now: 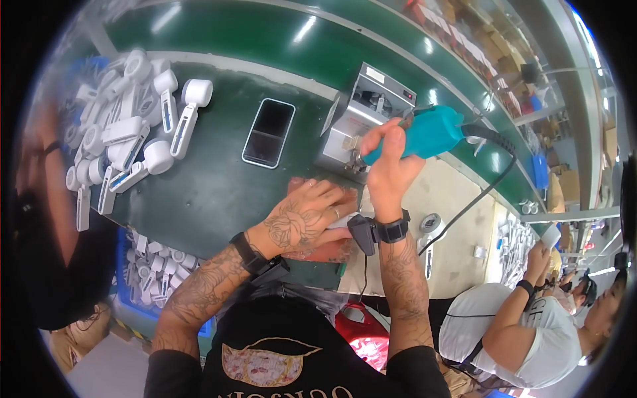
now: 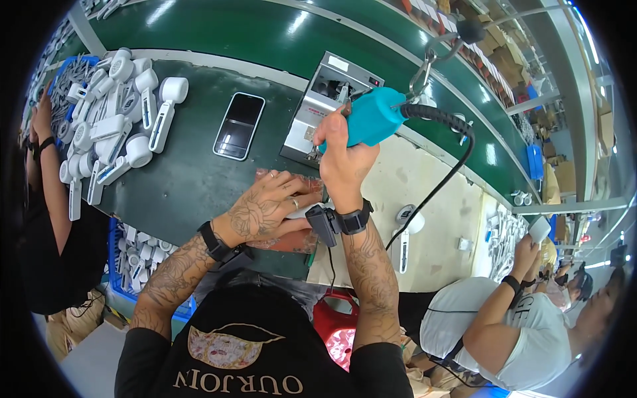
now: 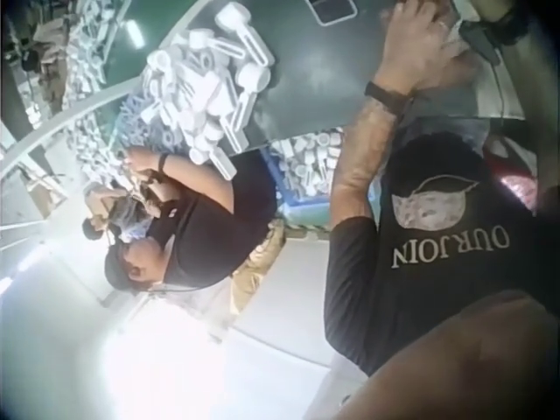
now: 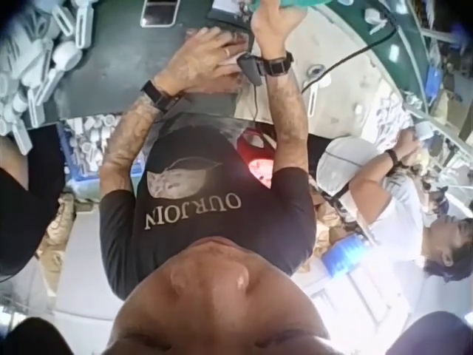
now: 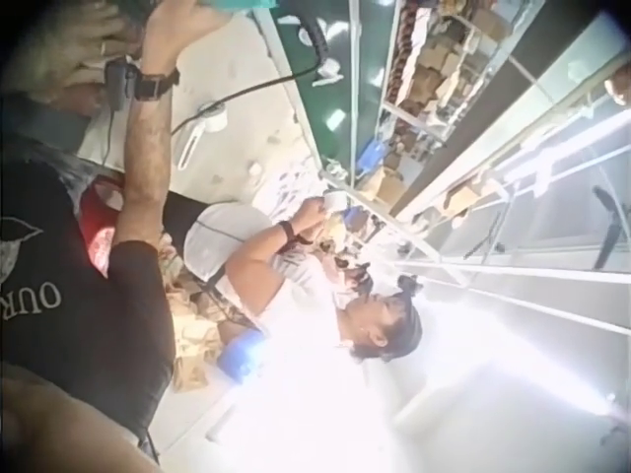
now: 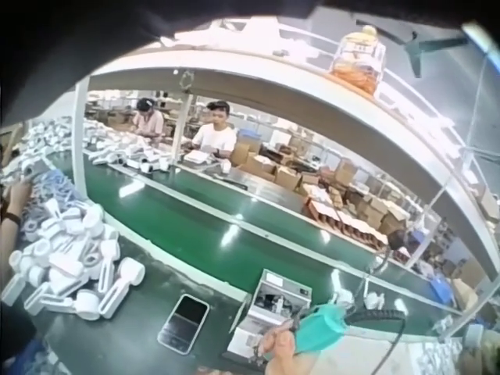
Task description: The person picks up a handheld fan, places it on a block, and drives a screw into the handle with a power screwdriver, repeating the process for several fans.
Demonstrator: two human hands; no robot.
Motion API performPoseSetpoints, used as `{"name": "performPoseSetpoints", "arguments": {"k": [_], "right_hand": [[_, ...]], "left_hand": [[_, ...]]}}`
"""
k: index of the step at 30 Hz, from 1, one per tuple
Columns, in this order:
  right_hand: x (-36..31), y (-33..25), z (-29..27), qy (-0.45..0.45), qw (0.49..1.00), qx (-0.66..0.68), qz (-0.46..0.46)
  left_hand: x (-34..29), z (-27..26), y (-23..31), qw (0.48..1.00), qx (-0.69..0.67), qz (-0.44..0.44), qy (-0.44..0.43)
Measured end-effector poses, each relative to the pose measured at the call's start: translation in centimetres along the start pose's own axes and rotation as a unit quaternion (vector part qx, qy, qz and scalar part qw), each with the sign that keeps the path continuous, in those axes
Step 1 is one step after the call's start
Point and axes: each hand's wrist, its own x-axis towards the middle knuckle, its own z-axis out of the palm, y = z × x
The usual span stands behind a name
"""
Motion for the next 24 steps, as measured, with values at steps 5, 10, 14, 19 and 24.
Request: {"name": "performPoseSetpoints", "arguments": {"k": [5,10,14,19,24], "right_hand": [[-1.0,-1.2,-0.2,-0.025,0.999,-0.001,0.044],[-4.3,-4.5,-2.9,0.011,0.996,-0.005,0.084],[-5.2,-4.6,-3.6,0.009,0.993,0.007,0.117],[-5.8,-4.4,-3.4,0.013,0.994,0.001,0.108],[-5.9,-4.1,-3.8,0.015,0.995,0.012,0.102]], "left_hand": [[-0.1,0.1,-0.3,0.998,-0.039,-0.025,-0.029],[0.2,-0.2,-0.2,0.999,-0.037,-0.032,-0.024],[0.1,0.3,-0.3,0.999,-0.027,-0.021,0.025],[0.2,0.2,0.0,0.999,-0.032,-0.016,0.029],[0.2,0.0,0.2,0.999,-0.025,-0.020,0.024]]}}
